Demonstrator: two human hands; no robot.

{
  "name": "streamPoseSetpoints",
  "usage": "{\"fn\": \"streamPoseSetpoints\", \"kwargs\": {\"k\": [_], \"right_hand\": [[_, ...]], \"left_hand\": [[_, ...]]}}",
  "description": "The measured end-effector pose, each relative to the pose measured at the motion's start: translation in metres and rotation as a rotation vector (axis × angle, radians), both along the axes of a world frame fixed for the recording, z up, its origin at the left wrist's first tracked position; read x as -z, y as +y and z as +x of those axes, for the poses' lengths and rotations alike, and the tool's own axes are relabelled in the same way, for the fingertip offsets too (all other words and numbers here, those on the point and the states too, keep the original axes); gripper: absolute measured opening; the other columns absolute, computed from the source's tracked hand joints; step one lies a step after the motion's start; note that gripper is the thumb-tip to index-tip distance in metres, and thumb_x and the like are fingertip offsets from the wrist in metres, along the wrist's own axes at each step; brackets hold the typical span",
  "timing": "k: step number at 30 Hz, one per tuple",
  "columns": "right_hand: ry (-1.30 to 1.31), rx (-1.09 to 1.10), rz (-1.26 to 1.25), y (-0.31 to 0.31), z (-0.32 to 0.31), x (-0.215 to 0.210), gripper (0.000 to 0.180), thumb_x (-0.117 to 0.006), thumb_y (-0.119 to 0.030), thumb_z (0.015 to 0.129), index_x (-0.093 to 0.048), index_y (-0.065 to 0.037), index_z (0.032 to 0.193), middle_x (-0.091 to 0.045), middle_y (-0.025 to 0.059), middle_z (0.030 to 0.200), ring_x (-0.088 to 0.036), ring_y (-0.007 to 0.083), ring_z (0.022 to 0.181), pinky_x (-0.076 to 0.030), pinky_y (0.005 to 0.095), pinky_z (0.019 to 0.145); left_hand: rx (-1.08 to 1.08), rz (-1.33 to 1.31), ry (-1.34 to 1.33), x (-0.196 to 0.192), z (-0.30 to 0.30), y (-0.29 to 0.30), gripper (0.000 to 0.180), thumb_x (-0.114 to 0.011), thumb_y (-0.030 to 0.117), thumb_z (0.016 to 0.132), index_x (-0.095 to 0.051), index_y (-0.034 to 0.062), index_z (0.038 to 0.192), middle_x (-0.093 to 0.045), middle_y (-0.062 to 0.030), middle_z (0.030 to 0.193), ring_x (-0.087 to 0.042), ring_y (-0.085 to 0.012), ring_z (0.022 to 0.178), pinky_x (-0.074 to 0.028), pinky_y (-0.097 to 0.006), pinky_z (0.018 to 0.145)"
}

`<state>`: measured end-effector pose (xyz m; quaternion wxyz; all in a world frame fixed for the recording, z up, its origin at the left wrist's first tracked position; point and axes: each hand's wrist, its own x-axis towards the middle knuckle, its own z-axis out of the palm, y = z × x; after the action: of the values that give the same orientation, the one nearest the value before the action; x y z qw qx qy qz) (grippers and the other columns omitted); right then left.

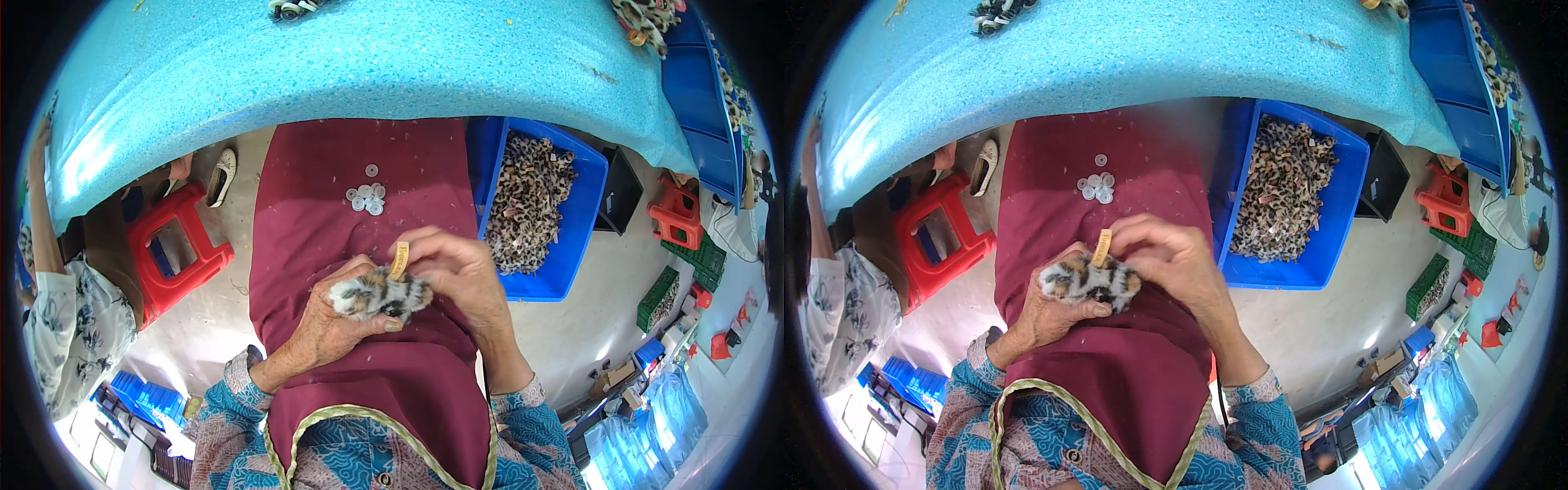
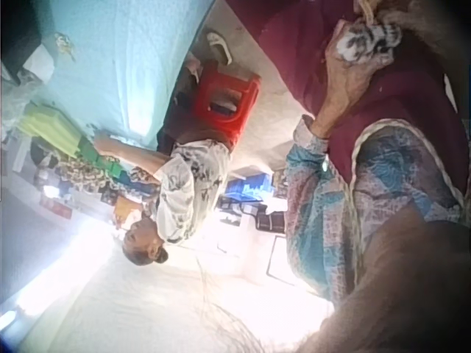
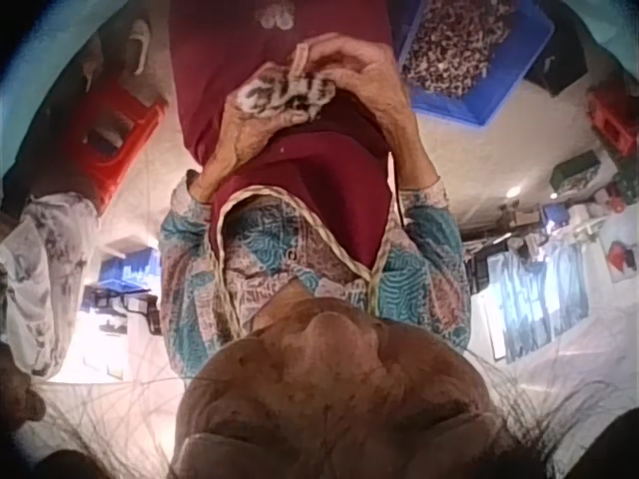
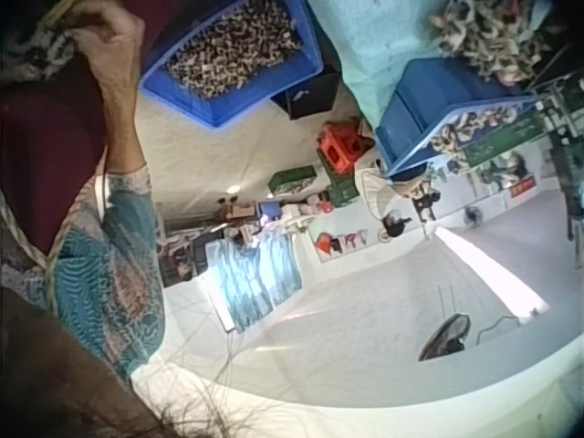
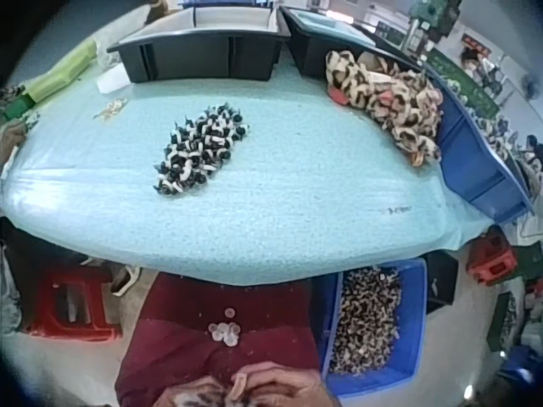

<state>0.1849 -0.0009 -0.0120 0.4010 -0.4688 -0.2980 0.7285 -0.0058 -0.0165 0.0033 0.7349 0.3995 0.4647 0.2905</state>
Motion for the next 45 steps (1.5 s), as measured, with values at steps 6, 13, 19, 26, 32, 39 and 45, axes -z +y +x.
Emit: {"fn": "streamPoseSetpoints", "kwargs": {"k": [6,13,19,26,32,39,45], "right_hand": [[0.075,-0.095,0.003,-0.012,-0.019,-0.010,0.013,-0.061,0.006,0.078,-0.056,0.005,0.089,-0.056,0.0056,0.095,-0.057,0.0110,0.083,-0.050,0.0267,0.076],[-0.139,-0.073,0.573,-0.007,-0.034,-0.045,0.011,-0.064,0.004,0.067,-0.058,-0.002,0.075,-0.059,0.0103,0.075,-0.060,0.0246,0.067,-0.047,0.0291,0.058],[-0.076,-0.062,0.876,-0.011,-0.040,-0.054,0.013,-0.063,0.001,0.060,-0.059,-0.003,0.071,-0.059,0.0093,0.075,-0.059,0.0248,0.064,-0.050,0.0315,0.054],[-0.096,-0.069,0.842,-0.018,-0.038,-0.054,0.010,-0.062,0.002,0.059,-0.058,-0.002,0.067,-0.060,0.0103,0.074,-0.059,0.0258,0.064,-0.050,0.0321,0.053],[-0.042,-0.106,0.695,-0.027,-0.035,-0.048,0.010,-0.061,0.006,0.063,-0.055,-0.002,0.064,-0.059,0.0104,0.072,-0.059,0.0243,0.063,-0.048,0.0309,0.054],[0.072,-0.446,0.415,-0.014,-0.015,-0.027,0.007,-0.066,-0.001,0.069,-0.059,-0.001,0.073,-0.061,0.0096,0.074,-0.060,0.0215,0.067,-0.046,0.0280,0.060],[-0.825,-0.318,0.703,0.070,-0.013,0.029,0.005,-0.057,0.000,0.072,-0.060,-0.001,0.076,-0.061,0.0143,0.073,-0.060,0.0293,0.071,-0.048,0.0377,0.065]], "left_hand": [[-0.244,-0.093,-0.132,-0.003,-0.001,-0.012,0.032,-0.075,0.004,0.065,-0.060,0.0014,0.093,-0.058,-0.0044,0.090,-0.055,-0.0108,0.086,-0.046,-0.026,0.074],[0.015,0.861,-0.013,-0.018,-0.035,0.003,0.038,-0.076,0.006,0.061,-0.059,-0.0035,0.093,-0.061,-0.0196,0.092,-0.063,-0.0345,0.082,-0.053,-0.040,0.067],[0.007,1.093,0.000,-0.030,-0.038,0.000,0.030,-0.071,-0.002,0.062,-0.058,-0.0059,0.089,-0.059,-0.0206,0.092,-0.062,-0.0364,0.084,-0.055,-0.041,0.068],[-0.022,1.167,0.068,-0.035,-0.033,-0.002,0.031,-0.071,0.000,0.059,-0.058,-0.0059,0.087,-0.058,-0.0186,0.085,-0.063,-0.0318,0.074,-0.056,-0.038,0.063],[0.026,1.048,0.102,-0.037,-0.033,-0.002,0.032,-0.072,0.004,0.059,-0.060,-0.0065,0.087,-0.059,-0.0165,0.084,-0.063,-0.0292,0.069,-0.054,-0.033,0.055],[-0.030,1.067,0.031,-0.025,-0.021,-0.006,0.028,-0.072,0.004,0.057,-0.062,-0.0011,0.083,-0.061,-0.0123,0.082,-0.063,-0.0254,0.069,-0.053,-0.030,0.055],[0.079,1.080,0.047,-0.022,-0.013,-0.005,0.028,-0.070,0.004,0.056,-0.061,0.0036,0.083,-0.060,-0.0072,0.085,-0.062,-0.0209,0.069,-0.052,-0.027,0.054]]}}
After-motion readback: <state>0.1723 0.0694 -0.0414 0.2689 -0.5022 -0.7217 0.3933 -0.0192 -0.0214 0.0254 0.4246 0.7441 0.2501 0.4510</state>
